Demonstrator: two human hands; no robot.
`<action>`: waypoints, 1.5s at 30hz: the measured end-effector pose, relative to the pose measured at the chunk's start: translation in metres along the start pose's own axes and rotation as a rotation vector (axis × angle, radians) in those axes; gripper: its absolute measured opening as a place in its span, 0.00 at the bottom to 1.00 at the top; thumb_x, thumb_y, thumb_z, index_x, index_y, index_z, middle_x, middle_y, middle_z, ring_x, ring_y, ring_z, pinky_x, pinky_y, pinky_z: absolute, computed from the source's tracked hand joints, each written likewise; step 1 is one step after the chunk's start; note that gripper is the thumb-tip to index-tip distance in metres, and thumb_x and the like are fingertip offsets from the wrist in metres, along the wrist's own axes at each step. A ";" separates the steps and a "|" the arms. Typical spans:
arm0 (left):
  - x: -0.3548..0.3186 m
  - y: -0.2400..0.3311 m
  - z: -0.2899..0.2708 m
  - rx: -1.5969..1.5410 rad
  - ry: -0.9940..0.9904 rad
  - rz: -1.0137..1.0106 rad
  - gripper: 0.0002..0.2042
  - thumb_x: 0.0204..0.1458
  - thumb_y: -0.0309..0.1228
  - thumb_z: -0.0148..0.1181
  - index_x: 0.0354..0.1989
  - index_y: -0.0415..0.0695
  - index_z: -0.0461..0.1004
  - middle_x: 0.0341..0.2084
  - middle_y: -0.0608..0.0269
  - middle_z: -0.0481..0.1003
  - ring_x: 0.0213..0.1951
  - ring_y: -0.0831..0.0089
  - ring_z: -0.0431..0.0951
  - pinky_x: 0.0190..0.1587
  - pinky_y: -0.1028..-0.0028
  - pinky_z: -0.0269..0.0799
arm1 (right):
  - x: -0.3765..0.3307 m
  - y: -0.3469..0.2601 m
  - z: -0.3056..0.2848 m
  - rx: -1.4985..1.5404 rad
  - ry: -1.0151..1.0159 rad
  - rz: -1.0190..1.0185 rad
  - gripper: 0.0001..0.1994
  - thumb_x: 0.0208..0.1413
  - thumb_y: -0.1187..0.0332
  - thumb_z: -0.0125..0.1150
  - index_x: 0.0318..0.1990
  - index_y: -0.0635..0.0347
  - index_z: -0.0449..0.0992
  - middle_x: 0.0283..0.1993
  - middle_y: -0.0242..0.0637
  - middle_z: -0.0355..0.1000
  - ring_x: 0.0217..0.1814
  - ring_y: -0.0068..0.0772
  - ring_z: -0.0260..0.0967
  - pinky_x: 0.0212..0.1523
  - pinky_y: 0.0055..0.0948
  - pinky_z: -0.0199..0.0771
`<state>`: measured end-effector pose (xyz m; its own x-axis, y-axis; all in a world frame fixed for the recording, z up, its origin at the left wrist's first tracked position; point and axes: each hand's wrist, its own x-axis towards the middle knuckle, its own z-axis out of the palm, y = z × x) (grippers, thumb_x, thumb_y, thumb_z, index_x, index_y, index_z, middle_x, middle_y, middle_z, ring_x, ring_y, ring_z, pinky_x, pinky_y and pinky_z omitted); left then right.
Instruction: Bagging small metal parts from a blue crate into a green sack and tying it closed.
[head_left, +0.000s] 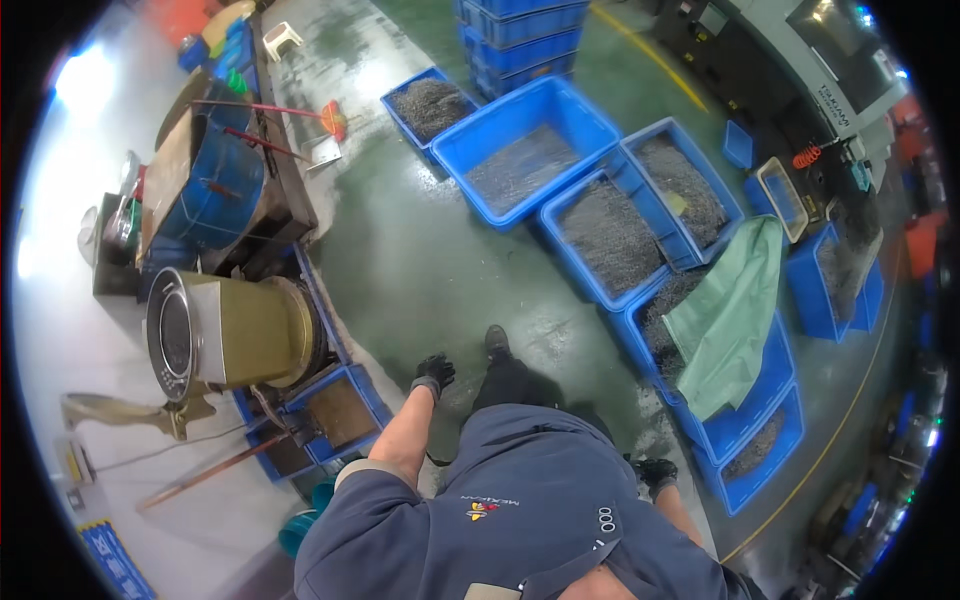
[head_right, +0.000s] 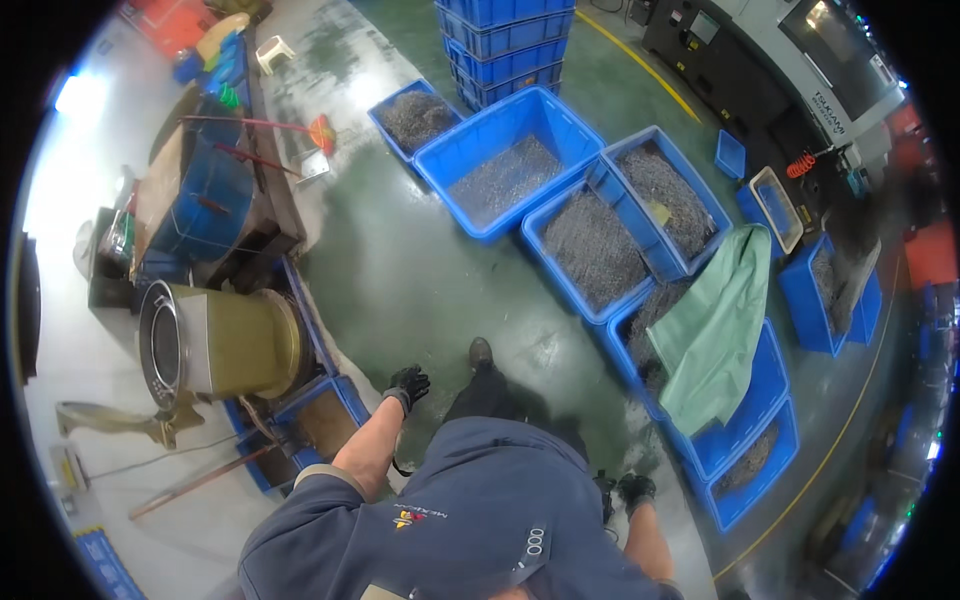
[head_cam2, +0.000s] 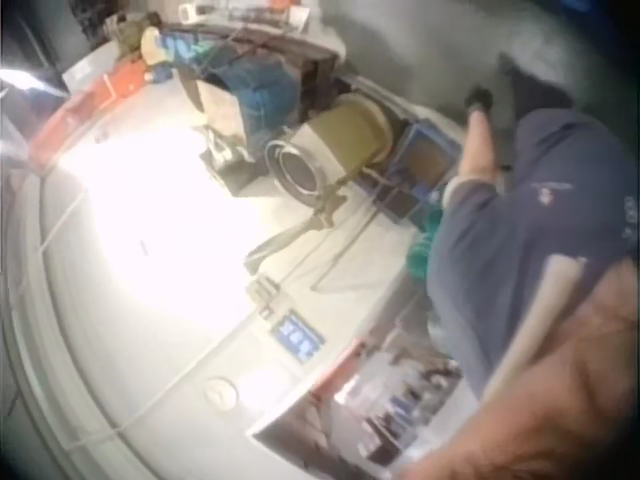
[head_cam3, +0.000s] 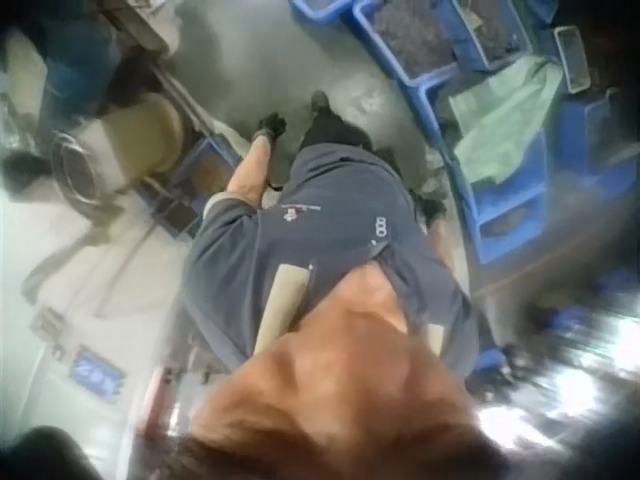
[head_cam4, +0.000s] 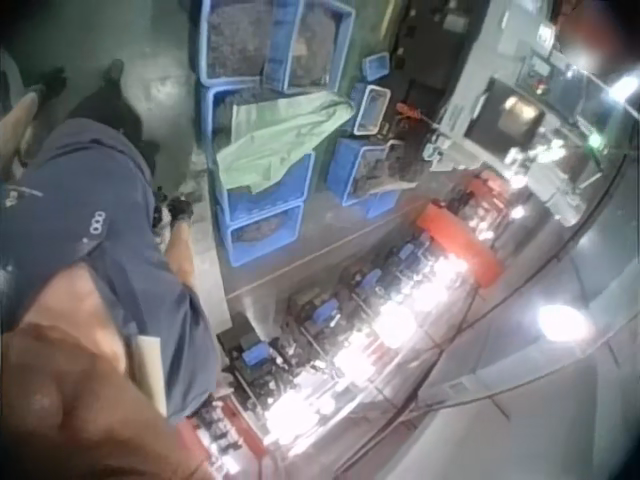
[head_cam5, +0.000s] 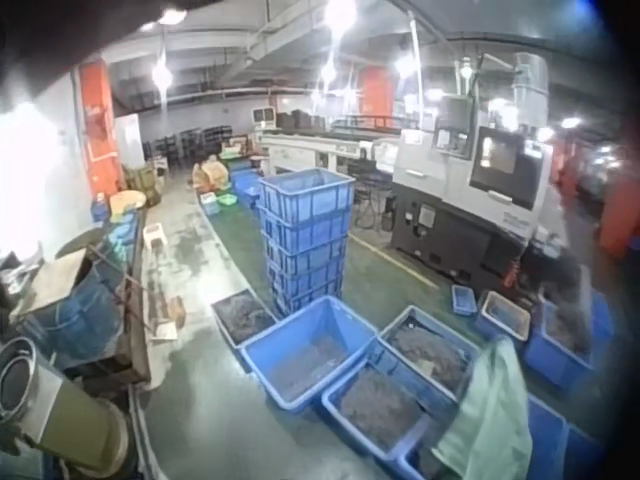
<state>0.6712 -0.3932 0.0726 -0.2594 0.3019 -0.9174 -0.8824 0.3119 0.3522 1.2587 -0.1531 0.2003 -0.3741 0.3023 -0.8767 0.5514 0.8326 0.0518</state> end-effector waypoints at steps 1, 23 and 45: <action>-0.012 0.019 0.013 -0.061 0.001 -0.067 0.14 0.56 0.41 0.40 0.45 0.51 0.65 0.36 0.56 0.72 0.39 0.59 0.72 0.37 0.63 0.68 | 0.005 0.008 0.010 0.163 0.146 0.140 0.10 0.54 0.64 0.50 0.35 0.60 0.74 0.34 0.37 0.72 0.35 0.33 0.71 0.36 0.33 0.72; 0.124 0.192 -0.021 0.431 -0.207 0.330 0.18 0.54 0.43 0.41 0.52 0.56 0.64 0.54 0.54 0.64 0.56 0.57 0.60 0.56 0.60 0.56 | 0.126 -0.002 -0.276 -0.075 0.255 -0.302 0.21 0.59 0.55 0.38 0.56 0.52 0.65 0.52 0.41 0.67 0.52 0.38 0.63 0.52 0.33 0.62; 0.167 0.486 0.059 0.277 -0.098 -0.069 0.17 0.54 0.44 0.43 0.48 0.50 0.66 0.50 0.51 0.67 0.52 0.52 0.66 0.50 0.59 0.63 | 0.193 -0.103 -0.391 1.853 0.101 0.804 0.20 0.59 0.52 0.41 0.37 0.61 0.70 0.26 0.44 0.69 0.30 0.41 0.67 0.34 0.35 0.68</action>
<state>0.2222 -0.1385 0.1014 -0.1513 0.3527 -0.9234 -0.7527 0.5645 0.3389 0.8384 0.0015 0.2125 0.3025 0.3629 -0.8814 0.5066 -0.8445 -0.1738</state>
